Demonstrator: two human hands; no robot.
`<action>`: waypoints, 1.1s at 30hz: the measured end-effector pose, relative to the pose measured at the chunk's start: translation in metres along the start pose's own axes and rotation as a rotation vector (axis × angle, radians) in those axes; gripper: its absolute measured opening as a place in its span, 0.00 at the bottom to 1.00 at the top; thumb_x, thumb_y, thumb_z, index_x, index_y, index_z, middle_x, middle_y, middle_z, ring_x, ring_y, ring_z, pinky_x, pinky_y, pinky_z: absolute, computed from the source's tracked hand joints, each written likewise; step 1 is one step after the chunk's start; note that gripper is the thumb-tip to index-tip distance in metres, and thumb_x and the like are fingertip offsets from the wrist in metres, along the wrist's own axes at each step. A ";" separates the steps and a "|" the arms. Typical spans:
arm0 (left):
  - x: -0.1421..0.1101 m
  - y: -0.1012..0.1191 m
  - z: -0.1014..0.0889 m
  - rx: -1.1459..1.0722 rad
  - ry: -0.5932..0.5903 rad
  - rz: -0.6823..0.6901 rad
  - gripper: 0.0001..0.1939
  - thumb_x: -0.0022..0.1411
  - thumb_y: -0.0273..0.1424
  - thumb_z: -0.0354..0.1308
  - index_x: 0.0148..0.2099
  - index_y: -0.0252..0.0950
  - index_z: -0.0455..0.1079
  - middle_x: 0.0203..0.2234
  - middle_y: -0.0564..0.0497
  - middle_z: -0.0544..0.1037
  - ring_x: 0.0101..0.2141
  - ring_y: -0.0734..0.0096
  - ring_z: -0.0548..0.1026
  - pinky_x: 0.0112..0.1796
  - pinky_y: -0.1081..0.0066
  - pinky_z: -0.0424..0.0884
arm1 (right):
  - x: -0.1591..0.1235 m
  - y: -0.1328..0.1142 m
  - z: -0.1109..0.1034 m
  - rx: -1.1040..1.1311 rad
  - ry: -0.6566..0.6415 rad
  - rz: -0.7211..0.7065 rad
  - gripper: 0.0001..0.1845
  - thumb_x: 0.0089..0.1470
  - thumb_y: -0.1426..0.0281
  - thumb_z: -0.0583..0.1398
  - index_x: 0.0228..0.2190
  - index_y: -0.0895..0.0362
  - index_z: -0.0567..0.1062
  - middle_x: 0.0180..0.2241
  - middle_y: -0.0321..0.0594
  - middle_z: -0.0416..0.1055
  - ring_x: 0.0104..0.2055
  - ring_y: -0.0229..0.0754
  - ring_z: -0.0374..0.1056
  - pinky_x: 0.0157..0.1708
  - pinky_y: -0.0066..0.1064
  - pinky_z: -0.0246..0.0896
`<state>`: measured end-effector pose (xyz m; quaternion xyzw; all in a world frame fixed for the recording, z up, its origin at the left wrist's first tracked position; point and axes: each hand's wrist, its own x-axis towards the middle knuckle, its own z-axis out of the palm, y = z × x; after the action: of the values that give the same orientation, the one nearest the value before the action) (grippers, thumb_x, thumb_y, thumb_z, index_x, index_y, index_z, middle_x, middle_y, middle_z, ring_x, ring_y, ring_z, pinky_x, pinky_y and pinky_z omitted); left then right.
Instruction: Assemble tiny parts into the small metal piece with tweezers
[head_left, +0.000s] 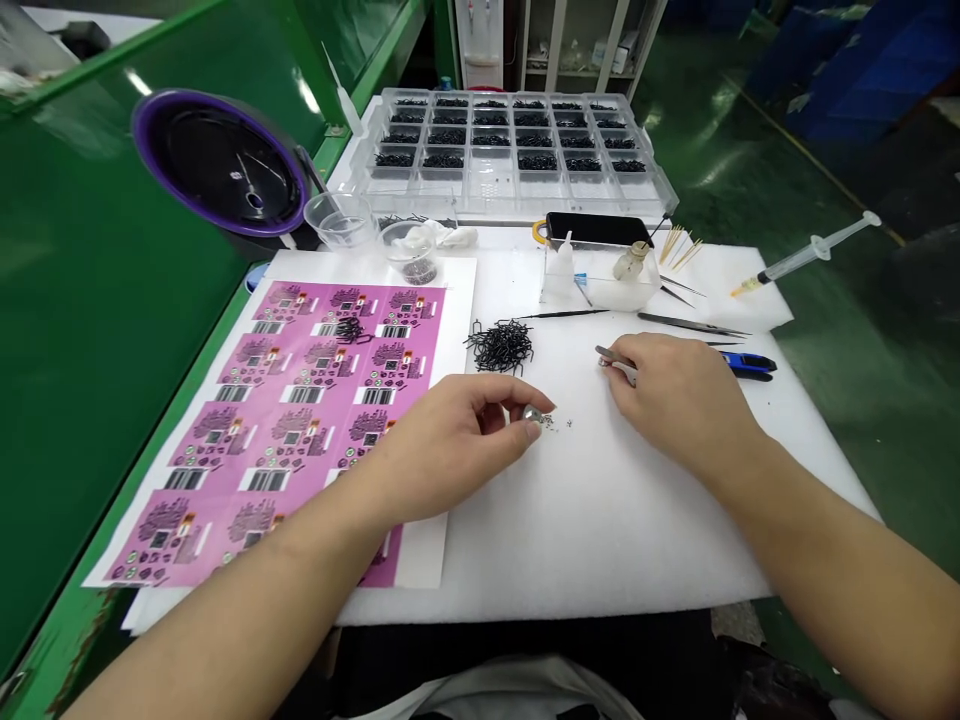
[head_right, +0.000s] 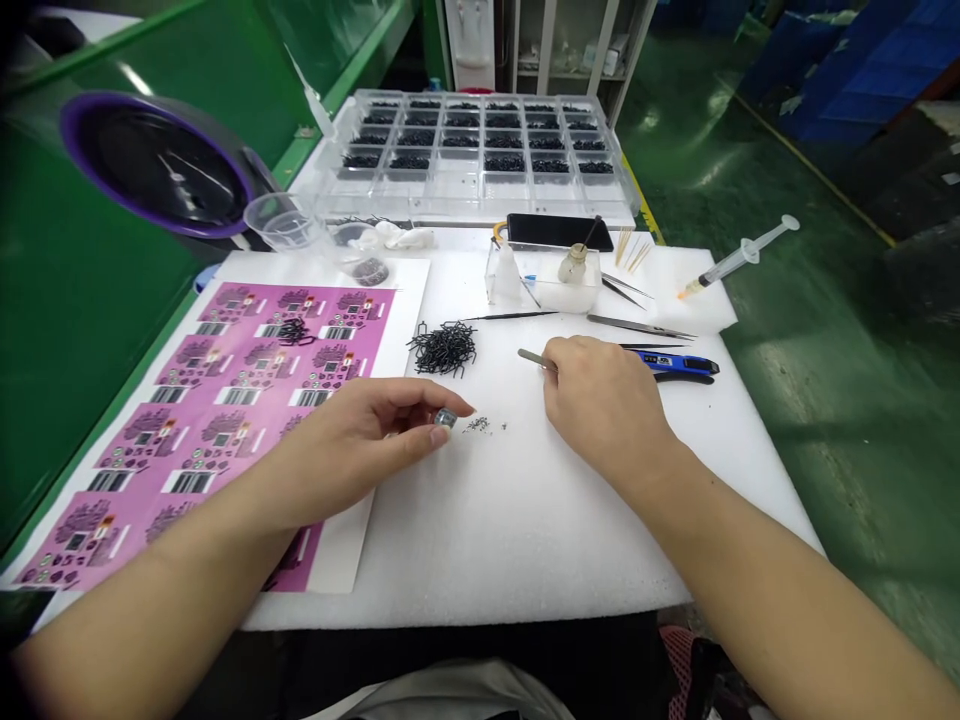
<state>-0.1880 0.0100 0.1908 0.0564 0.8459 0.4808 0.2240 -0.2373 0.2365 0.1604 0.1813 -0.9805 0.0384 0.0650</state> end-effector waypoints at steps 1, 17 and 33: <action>0.000 0.001 0.000 0.003 0.004 0.004 0.13 0.62 0.38 0.58 0.46 0.42 0.76 0.25 0.55 0.69 0.27 0.71 0.67 0.30 0.70 0.64 | -0.001 0.000 -0.001 0.022 0.021 0.006 0.08 0.56 0.72 0.56 0.26 0.56 0.73 0.25 0.40 0.74 0.28 0.47 0.69 0.24 0.36 0.51; 0.001 -0.001 0.006 -0.034 -0.006 0.151 0.14 0.66 0.35 0.56 0.50 0.40 0.77 0.36 0.53 0.79 0.32 0.71 0.72 0.33 0.70 0.66 | -0.031 -0.039 -0.015 0.847 0.153 -0.164 0.08 0.53 0.74 0.62 0.36 0.52 0.77 0.37 0.37 0.79 0.31 0.38 0.73 0.18 0.27 0.63; -0.001 -0.003 0.002 -0.053 0.088 0.111 0.14 0.64 0.37 0.58 0.50 0.41 0.75 0.35 0.51 0.76 0.32 0.69 0.71 0.33 0.70 0.67 | -0.009 0.003 -0.016 0.432 0.206 0.051 0.02 0.51 0.70 0.63 0.30 0.53 0.77 0.30 0.36 0.78 0.26 0.42 0.70 0.26 0.35 0.60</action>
<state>-0.1861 0.0096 0.1874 0.0758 0.8376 0.5165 0.1610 -0.2284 0.2440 0.1743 0.1615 -0.9420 0.2669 0.1234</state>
